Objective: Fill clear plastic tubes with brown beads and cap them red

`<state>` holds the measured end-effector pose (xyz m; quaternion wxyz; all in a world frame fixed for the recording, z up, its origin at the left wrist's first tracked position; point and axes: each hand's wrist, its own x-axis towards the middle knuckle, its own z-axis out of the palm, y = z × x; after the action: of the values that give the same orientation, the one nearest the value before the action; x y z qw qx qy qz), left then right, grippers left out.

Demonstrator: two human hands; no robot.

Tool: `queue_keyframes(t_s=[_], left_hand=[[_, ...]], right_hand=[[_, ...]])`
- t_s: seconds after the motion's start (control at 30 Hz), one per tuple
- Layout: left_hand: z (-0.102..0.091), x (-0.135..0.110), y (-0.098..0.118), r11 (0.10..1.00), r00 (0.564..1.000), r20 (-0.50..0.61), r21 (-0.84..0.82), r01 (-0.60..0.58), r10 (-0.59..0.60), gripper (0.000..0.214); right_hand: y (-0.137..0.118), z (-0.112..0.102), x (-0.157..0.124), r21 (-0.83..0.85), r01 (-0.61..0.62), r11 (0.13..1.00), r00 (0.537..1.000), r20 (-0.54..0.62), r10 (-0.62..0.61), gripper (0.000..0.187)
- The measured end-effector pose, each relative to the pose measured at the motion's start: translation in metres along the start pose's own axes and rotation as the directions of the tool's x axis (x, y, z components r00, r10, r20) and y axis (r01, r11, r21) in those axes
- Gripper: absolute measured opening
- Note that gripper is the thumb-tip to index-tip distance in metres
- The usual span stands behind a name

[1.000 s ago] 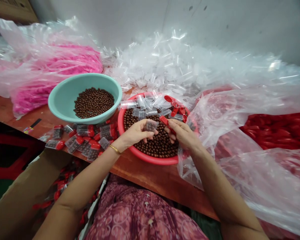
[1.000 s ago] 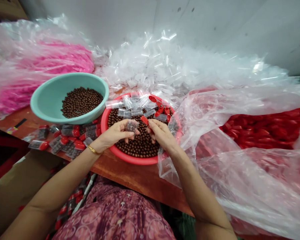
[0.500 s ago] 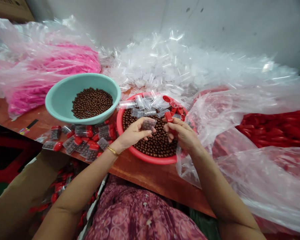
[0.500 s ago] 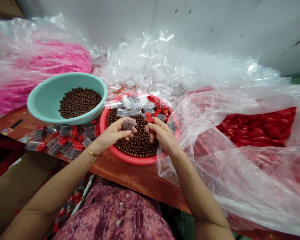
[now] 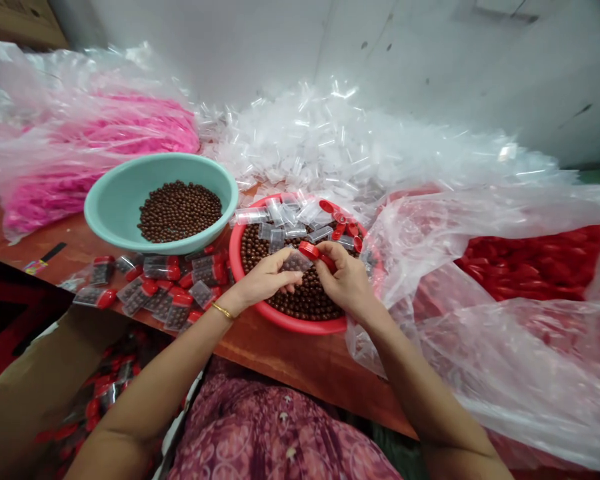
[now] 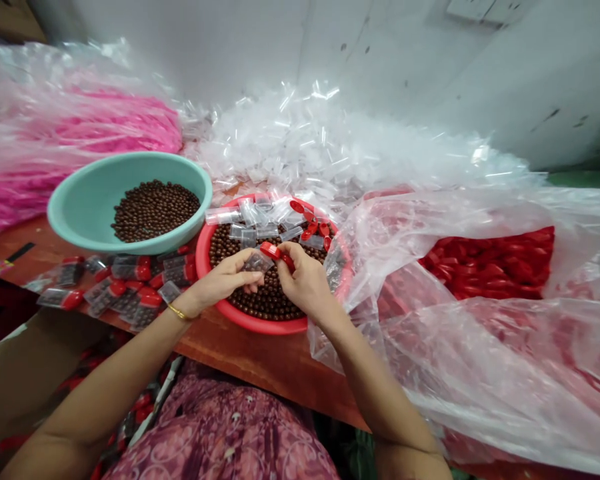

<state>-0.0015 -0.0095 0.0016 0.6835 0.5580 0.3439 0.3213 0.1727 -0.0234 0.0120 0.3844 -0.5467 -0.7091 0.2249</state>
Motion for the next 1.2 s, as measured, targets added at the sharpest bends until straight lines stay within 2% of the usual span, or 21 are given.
queue_keyframes(t_s=[0.2, 0.33, 0.53, 0.7, 0.87, 0.97, 1.07, 1.13, 1.2], left_hand=[[0.0, 0.0, 0.001, 1.0, 1.0, -0.015, 0.007, -0.008, 0.009, 0.025], [0.0, 0.0, 0.001, 1.0, 1.0, -0.011, 0.003, -0.023, 0.023, 0.023], [0.002, 0.0, 0.0, 0.998, 0.997, -0.065, 0.046, -0.041, 0.043, 0.022], [0.004, 0.002, -0.002, 0.96, 0.969, -0.169, 0.246, -0.135, 0.18, 0.02], [0.002, 0.002, -0.005, 0.96, 0.968, -0.18, 0.251, -0.125, 0.173, 0.016], [0.001, 0.003, -0.005, 0.961, 0.966, -0.184, 0.243, -0.133, 0.181, 0.014], [0.002, 0.003, -0.005, 0.944, 0.96, -0.184, 0.293, -0.152, 0.211, 0.015], [0.003, 0.002, -0.005, 0.922, 0.965, -0.16, 0.362, -0.14, 0.209, 0.015], [0.005, 0.001, -0.003, 0.885, 0.974, -0.133, 0.453, -0.105, 0.184, 0.013]], right_hand=[[0.0, -0.003, 0.002, 0.063, 0.046, 0.997, 0.997, 0.051, -0.05, 0.024], [0.004, -0.003, 0.001, -0.091, 0.179, 0.98, 0.983, 0.052, -0.175, 0.034], [0.01, 0.008, -0.008, -0.329, 0.325, 0.887, 0.943, 0.039, -0.332, 0.042], [0.012, 0.014, -0.013, -0.294, 0.384, 0.875, 0.923, 0.084, -0.377, 0.046], [0.008, 0.02, -0.017, -0.323, 0.414, 0.851, 0.91, 0.148, -0.386, 0.052], [0.004, 0.014, -0.015, -0.329, 0.414, 0.849, 0.91, 0.182, -0.374, 0.051], [-0.004, 0.001, -0.006, -0.215, 0.389, 0.896, 0.916, 0.192, -0.352, 0.04], [-0.009, -0.003, 0.002, -0.138, 0.319, 0.938, 0.944, 0.133, -0.302, 0.036], [-0.012, 0.002, 0.01, -0.022, 0.194, 0.981, 0.981, 0.021, -0.194, 0.045]])
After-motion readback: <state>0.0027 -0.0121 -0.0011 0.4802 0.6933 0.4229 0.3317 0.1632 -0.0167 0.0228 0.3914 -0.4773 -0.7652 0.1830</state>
